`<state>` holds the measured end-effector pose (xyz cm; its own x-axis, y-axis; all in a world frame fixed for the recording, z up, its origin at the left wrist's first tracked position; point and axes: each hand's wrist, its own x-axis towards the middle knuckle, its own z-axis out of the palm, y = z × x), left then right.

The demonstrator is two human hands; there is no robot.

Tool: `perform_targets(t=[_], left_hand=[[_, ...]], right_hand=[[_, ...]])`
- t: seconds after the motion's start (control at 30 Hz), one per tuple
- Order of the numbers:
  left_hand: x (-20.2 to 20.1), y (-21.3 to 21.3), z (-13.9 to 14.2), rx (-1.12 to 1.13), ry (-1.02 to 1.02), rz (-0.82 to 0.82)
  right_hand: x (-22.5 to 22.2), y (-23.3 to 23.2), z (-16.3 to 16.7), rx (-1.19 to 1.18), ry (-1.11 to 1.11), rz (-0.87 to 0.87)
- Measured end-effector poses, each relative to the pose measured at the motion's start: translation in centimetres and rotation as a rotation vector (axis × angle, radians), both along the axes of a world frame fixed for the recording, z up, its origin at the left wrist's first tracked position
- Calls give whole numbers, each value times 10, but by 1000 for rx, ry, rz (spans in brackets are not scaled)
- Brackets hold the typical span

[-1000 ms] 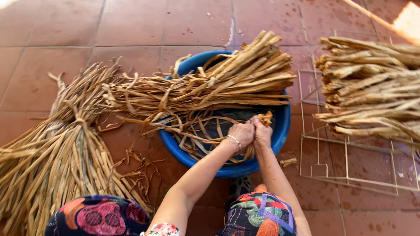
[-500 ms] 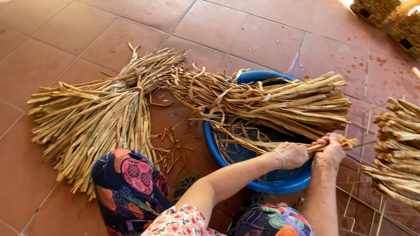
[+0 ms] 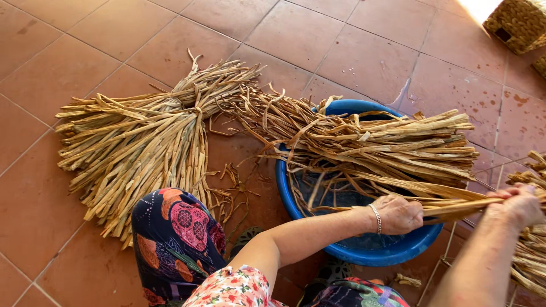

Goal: The person sits on a tiled floor and repeatedly picks up dried plant strips from a blue basin filled with water. They separate the strips by hand, rinse them, and place them onto a metal wire rack to dry. The process is continuous and repetitive throughout the clip.

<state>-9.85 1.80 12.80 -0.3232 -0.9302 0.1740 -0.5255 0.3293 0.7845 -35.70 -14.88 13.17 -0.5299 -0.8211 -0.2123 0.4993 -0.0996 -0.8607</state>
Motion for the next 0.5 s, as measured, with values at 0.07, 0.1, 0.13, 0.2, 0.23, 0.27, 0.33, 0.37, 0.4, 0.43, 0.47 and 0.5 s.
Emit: perform_targets(t=[0.07, 0.1, 0.13, 0.2, 0.23, 0.27, 0.33, 0.37, 0.4, 0.43, 0.47, 0.5], left_hand=[[6, 2, 4, -12, 7, -10], [9, 4, 7, -17, 20, -11], [12, 7, 10, -19, 35, -17], [23, 10, 17, -29, -62, -31], [26, 14, 20, -27, -102, -64], [31, 19, 23, -48, -82, -76], [44, 27, 27, -45, -66, -86], [49, 31, 30, -30, -69, -93], [54, 33, 32, -90, 2, -100], [57, 38, 34, -139, 77, -101], [61, 44, 36, -155, 87, -106], [63, 46, 39, -185, 97, -108]], right_hand=[[-5, -10, 8, -2, -25, 31], [-7, -14, 12, -5, -14, 38], [-10, -18, 16, -10, -9, 43], [-13, -23, 25, -45, -2, 54], [-13, -24, 32, -59, 4, 40], [-17, -23, 37, -72, 23, 16], [-23, -19, 49, -105, 45, -23], [-25, -15, 54, -130, 54, -47], [-30, -10, 61, -135, 57, -51], [-32, -5, 65, -234, 109, -199], [-36, -1, 69, -197, 124, -216], [-40, 3, 72, -173, 136, -232]])
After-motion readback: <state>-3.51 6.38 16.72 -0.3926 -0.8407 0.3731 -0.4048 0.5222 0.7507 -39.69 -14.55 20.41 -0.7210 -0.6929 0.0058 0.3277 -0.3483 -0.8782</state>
